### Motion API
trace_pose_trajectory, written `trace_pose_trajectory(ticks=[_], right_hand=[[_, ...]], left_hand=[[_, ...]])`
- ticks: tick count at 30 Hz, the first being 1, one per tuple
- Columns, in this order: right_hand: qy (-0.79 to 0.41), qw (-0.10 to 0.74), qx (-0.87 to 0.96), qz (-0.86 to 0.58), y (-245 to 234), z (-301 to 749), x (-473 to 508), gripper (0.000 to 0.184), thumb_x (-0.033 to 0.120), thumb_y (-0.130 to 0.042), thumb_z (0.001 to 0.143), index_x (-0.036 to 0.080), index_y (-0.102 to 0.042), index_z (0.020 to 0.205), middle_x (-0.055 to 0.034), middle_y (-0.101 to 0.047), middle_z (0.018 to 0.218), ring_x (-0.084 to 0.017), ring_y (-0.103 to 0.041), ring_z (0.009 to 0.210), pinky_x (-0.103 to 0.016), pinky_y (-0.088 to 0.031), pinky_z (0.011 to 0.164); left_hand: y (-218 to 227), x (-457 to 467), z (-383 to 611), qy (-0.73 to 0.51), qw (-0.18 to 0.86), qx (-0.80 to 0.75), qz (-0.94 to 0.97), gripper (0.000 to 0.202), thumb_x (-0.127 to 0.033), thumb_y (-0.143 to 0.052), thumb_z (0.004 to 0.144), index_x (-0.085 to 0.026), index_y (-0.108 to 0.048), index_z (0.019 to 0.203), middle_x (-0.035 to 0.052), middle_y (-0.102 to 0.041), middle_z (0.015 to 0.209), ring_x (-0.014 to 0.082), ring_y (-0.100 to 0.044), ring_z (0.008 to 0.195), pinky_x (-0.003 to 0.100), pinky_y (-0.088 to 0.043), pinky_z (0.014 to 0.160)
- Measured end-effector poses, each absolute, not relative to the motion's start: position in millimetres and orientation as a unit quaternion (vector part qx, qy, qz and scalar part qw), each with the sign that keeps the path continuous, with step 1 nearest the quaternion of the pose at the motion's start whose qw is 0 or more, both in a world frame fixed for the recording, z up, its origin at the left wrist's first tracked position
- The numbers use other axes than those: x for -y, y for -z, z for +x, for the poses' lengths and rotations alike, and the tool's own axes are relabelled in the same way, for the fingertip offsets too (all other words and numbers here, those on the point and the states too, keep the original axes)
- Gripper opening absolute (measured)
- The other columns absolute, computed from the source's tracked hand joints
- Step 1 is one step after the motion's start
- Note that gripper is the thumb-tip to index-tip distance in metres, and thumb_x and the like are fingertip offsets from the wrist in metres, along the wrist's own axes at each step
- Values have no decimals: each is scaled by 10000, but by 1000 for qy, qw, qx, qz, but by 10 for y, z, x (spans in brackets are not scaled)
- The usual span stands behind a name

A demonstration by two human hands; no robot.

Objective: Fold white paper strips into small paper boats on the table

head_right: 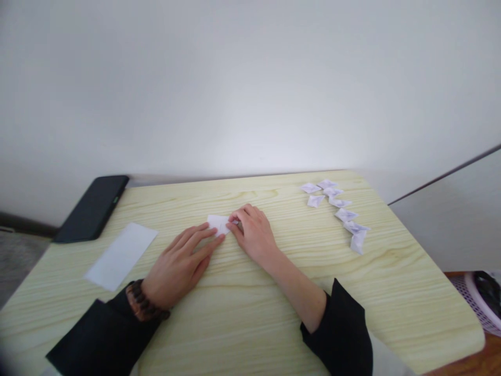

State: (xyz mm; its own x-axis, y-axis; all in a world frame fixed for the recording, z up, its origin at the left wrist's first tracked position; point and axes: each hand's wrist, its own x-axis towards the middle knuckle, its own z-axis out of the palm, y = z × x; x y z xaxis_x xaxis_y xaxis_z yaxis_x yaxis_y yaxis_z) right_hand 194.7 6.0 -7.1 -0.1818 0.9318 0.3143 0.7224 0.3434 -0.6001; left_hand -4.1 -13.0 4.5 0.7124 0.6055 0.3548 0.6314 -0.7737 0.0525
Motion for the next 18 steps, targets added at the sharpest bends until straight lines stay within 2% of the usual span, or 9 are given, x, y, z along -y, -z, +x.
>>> trace_pose_trajectory(ticks=[4,11,14,18], right_hand=[[-177,332,764,-523,68,1976,-62,121,234,-517,880,194,-595,963,-48,-597,954,-180,-548,936,-328,-429,837],[-170,324,773,-518,54,1987,-43,226,294,-616,791,199,-568,991,-52,-581,996,-198,-539,956,-341,-427,838],[-196,323,771,-512,28,1997,-43,208,234,-580,803,203,-559,1007,-47,-568,1007,-183,-538,917,-332,-431,815],[-235,338,760,-503,8,2039,-61,265,83,-492,784,191,-545,1020,-40,-530,979,-136,-522,761,-309,-443,775]], left_hand=[[-37,135,-49,185,32,331,-925,363,-111,-440,852,-172,-592,1176,91,-614,1189,265,-506,1178,466,-449,979],[-9,135,-57,190,24,335,-923,397,-119,-430,852,-197,-567,1216,82,-600,1220,254,-488,1207,463,-431,1003],[-13,135,-55,188,29,334,-923,382,-118,-432,851,-192,-581,1195,85,-607,1207,258,-498,1194,465,-439,992],[-18,133,-51,190,32,335,-922,366,-117,-437,853,-185,-595,1175,90,-616,1182,266,-509,1176,475,-446,980]])
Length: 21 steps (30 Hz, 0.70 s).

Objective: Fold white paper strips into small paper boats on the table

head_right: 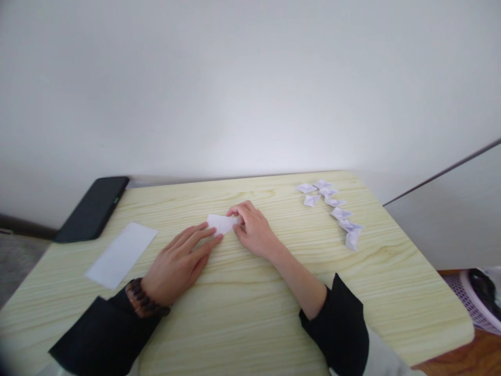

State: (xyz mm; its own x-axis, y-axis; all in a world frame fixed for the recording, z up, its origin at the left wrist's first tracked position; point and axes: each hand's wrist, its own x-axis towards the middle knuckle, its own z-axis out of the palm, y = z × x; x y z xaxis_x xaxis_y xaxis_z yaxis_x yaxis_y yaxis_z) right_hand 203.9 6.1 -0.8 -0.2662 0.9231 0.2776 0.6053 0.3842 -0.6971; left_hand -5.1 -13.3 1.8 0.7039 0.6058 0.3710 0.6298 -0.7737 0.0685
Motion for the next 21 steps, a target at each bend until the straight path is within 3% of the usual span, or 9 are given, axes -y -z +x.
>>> trace_pose_trajectory(ticks=[4,10,16,21], right_hand=[[-233,347,756,-503,20,2047,-65,292,54,-450,778,198,-547,1013,-40,-532,972,-136,-522,761,-304,-443,770],[-184,328,767,-520,30,1987,-31,240,242,-597,784,197,-555,1016,-54,-556,1005,-174,-535,833,-329,-440,785],[-192,320,770,-517,1,2002,-31,280,84,-482,787,193,-565,1032,-46,-547,1013,-166,-540,861,-316,-436,787],[-203,316,775,-508,-15,2021,-28,361,45,-412,808,207,-566,1091,-52,-536,1028,-169,-527,906,-319,-433,803]], left_hand=[[-13,131,-51,193,19,335,-922,370,-119,-442,853,-194,-587,1186,88,-614,1169,261,-495,1183,473,-439,988],[-9,130,-56,193,22,332,-923,390,-116,-439,851,-195,-570,1210,94,-603,1181,266,-488,1185,483,-436,987],[-24,128,-51,189,34,330,-924,366,-112,-440,852,-187,-591,1177,91,-615,1165,270,-500,1170,469,-458,965],[-25,125,-54,188,28,327,-926,371,-112,-442,851,-188,-587,1183,89,-615,1166,268,-498,1171,474,-453,967]])
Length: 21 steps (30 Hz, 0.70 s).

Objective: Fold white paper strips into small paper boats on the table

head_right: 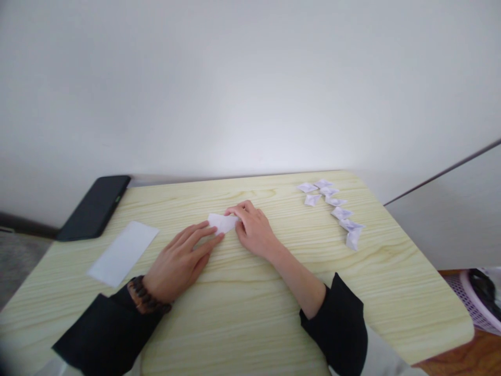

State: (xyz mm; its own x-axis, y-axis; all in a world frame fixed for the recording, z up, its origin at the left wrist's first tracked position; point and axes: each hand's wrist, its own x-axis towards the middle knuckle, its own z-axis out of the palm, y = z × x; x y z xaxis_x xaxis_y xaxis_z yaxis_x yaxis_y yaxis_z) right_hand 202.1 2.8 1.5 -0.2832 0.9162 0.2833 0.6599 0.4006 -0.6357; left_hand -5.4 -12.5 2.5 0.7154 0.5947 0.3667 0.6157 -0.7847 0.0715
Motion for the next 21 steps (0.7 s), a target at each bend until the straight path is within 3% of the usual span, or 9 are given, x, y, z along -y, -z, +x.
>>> trace_pose_trajectory(ticks=[11,14,17,21], right_hand=[[-203,321,778,-501,2,2034,-47,363,46,-374,843,200,-571,1105,-59,-531,1026,-168,-530,938,-334,-430,849],[-194,316,773,-514,9,2014,-38,263,186,-475,864,181,-558,1113,-71,-534,1049,-181,-537,919,-347,-436,849],[-171,290,780,-527,3,1989,-19,352,348,-583,821,188,-550,1133,-75,-527,1078,-212,-529,970,-376,-424,872],[-158,272,784,-535,-9,1977,-6,362,359,-584,815,201,-544,1138,-73,-524,1087,-220,-522,1012,-384,-410,891]], left_hand=[[-14,123,-62,181,33,326,-927,375,-117,-455,851,-185,-584,1197,89,-609,1179,275,-492,1176,475,-448,971],[-22,126,-58,179,41,325,-928,377,-120,-458,849,-179,-584,1200,91,-615,1175,281,-497,1170,478,-454,963],[-25,128,-54,183,47,319,-929,387,-114,-453,850,-167,-573,1214,83,-616,1195,284,-493,1181,479,-452,967],[-20,129,-51,194,39,320,-927,344,-118,-441,864,-150,-591,1171,65,-621,1213,269,-494,1196,460,-442,987]])
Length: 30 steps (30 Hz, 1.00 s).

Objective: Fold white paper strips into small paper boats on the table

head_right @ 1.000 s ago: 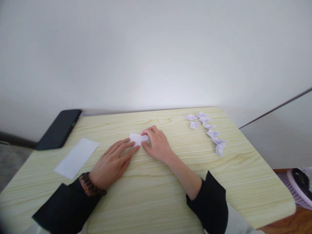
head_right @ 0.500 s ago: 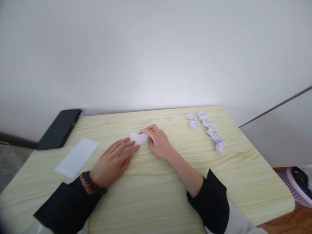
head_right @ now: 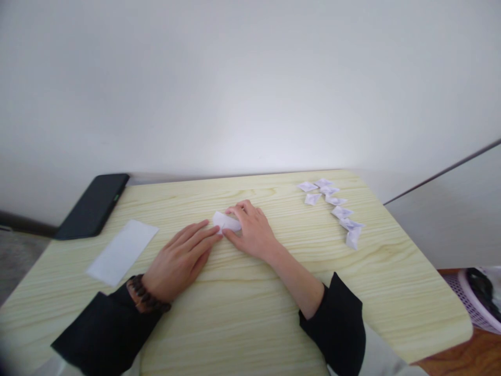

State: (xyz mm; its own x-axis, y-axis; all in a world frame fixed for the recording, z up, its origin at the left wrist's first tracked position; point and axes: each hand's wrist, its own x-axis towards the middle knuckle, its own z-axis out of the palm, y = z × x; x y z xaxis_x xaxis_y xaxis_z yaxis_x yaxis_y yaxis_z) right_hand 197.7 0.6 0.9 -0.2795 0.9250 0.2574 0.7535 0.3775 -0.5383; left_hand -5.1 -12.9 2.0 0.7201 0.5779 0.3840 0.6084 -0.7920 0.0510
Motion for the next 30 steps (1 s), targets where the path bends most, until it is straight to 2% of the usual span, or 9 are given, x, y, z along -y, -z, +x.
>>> trace_pose_trajectory(ticks=[7,16,19,21,24,30], right_hand=[[-152,270,792,-526,-16,1981,-5,368,347,-591,808,194,-544,1139,-81,-529,1095,-225,-512,1037,-382,-402,893],[-193,289,785,-513,-3,2032,-20,382,92,-462,807,212,-542,1161,-66,-516,1082,-188,-524,964,-344,-427,853],[-181,286,790,-512,8,2032,-21,355,120,-443,842,196,-531,1177,-76,-517,1088,-192,-523,977,-350,-426,858],[-168,283,796,-509,13,2025,-16,336,207,-484,860,180,-519,1194,-86,-518,1105,-206,-514,1016,-365,-416,880],[-157,273,805,-503,10,2018,-10,410,326,-568,832,175,-512,1209,-92,-517,1136,-228,-492,1077,-388,-394,915],[-171,275,797,-509,4,2031,-17,348,173,-481,851,193,-523,1196,-76,-534,1119,-198,-524,1011,-356,-408,885]], left_hand=[[-21,127,-64,186,35,315,-930,344,-127,-439,870,-176,-594,1174,59,-612,1229,263,-487,1206,459,-436,990],[-36,130,-46,197,23,318,-927,323,-107,-459,854,-191,-626,1118,59,-634,1165,265,-499,1173,460,-458,962],[-43,130,-44,198,19,310,-930,337,-100,-460,849,-189,-621,1131,68,-636,1139,259,-508,1157,439,-476,941],[-48,130,-46,195,18,306,-932,351,-94,-458,844,-184,-615,1144,79,-630,1137,260,-505,1161,437,-480,936],[-54,135,-48,194,20,302,-933,361,-87,-458,838,-173,-609,1154,90,-622,1147,269,-498,1167,450,-477,940],[-39,139,-44,188,15,313,-931,351,-100,-471,840,-181,-609,1153,84,-631,1129,262,-518,1125,441,-489,914]])
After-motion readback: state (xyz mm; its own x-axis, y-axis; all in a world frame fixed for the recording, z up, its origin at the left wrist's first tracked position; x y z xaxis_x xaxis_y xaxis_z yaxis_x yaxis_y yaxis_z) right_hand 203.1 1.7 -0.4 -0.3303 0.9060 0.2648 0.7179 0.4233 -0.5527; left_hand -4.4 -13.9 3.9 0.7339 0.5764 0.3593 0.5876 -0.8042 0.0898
